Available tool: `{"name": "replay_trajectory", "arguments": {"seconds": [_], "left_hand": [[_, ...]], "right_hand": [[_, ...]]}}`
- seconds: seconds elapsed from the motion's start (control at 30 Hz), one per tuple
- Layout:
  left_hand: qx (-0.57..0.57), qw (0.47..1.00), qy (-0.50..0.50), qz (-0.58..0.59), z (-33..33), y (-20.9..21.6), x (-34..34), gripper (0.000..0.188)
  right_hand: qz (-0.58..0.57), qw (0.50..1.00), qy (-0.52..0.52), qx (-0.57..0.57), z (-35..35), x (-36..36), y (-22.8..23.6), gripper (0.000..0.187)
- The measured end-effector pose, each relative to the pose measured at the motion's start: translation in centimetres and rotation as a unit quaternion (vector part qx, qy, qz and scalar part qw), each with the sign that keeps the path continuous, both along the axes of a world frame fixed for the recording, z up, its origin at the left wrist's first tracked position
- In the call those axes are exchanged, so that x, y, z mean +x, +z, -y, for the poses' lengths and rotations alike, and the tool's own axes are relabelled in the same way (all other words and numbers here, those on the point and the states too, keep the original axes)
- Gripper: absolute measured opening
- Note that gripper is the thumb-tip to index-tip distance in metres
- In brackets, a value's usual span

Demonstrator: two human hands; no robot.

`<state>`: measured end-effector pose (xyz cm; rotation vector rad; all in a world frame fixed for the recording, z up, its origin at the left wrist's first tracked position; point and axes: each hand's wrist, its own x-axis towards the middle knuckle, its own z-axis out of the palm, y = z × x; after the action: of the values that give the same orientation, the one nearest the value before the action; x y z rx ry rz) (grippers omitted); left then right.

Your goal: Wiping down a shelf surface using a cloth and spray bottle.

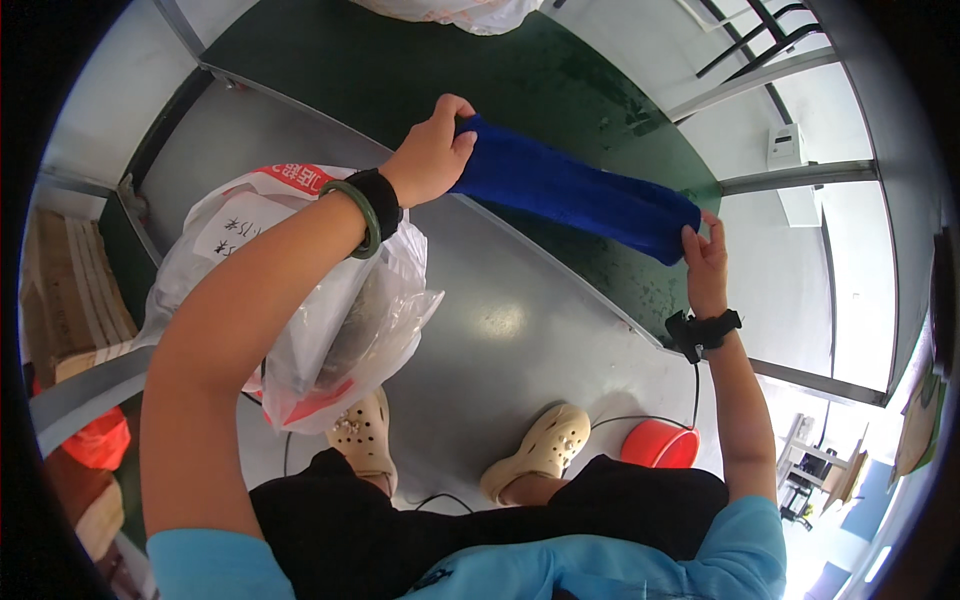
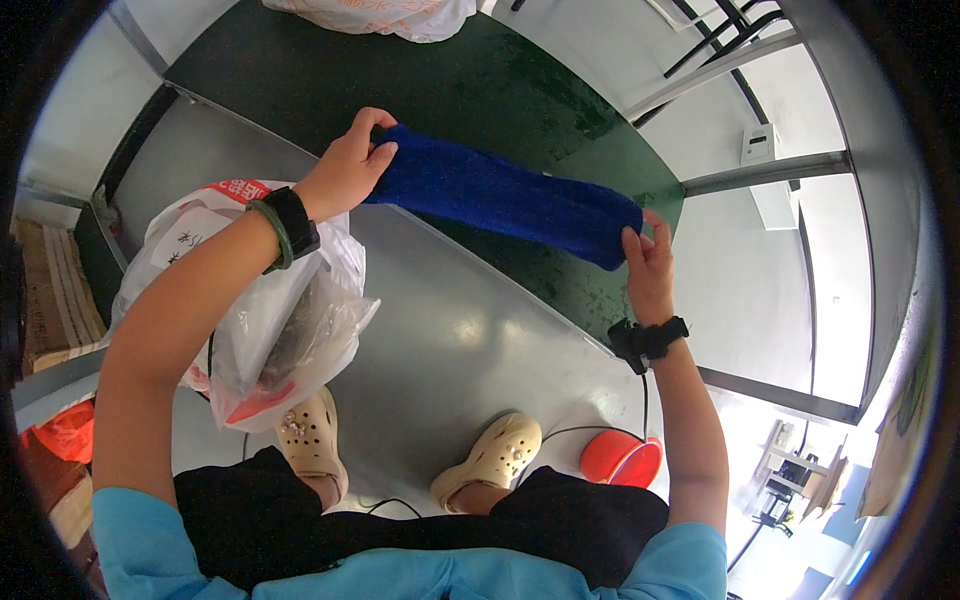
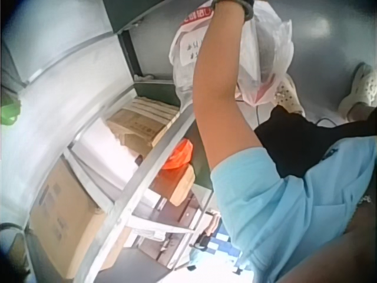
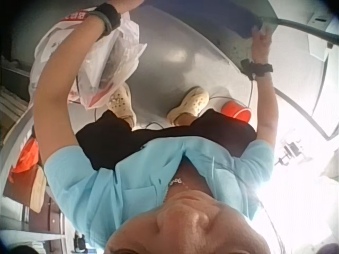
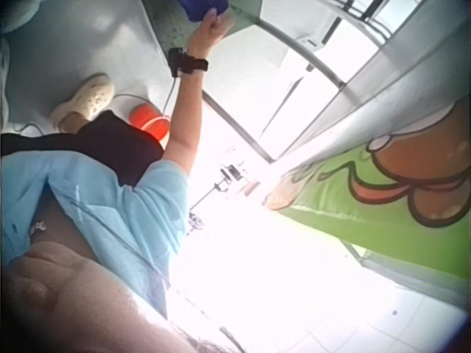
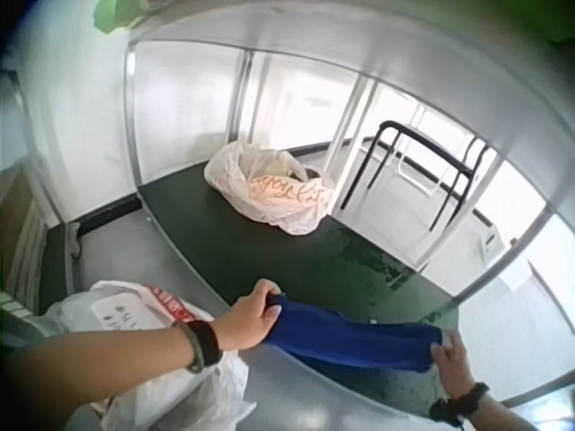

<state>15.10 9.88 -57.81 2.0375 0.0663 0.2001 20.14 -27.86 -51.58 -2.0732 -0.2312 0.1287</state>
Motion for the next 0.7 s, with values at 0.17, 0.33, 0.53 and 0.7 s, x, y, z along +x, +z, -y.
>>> {"name": "replay_trajectory", "arguments": {"seconds": [0.17, 0.33, 0.53, 0.7], "left_hand": [[-0.159, 0.978, -0.089, -0.100, -0.5, 3.3, -0.6, 0.036], [0.025, 0.958, -0.225, 0.178, -1.3, 6.2, -1.0, 0.044], [0.004, 0.983, -0.136, 0.127, -1.6, 8.0, -1.7, 0.020], [0.021, 0.978, -0.109, 0.178, -0.9, 8.2, -1.6, 0.017]], "right_hand": [[-0.112, 0.985, -0.046, 0.124, -0.4, 0.8, 3.5, 0.030], [-0.106, 0.967, 0.126, 0.194, -0.6, 0.5, 7.6, 0.050], [0.059, 0.991, 0.100, -0.059, -1.1, -0.6, 8.9, 0.044], [0.148, 0.982, 0.051, -0.108, -1.2, -0.5, 8.3, 0.035]]}}
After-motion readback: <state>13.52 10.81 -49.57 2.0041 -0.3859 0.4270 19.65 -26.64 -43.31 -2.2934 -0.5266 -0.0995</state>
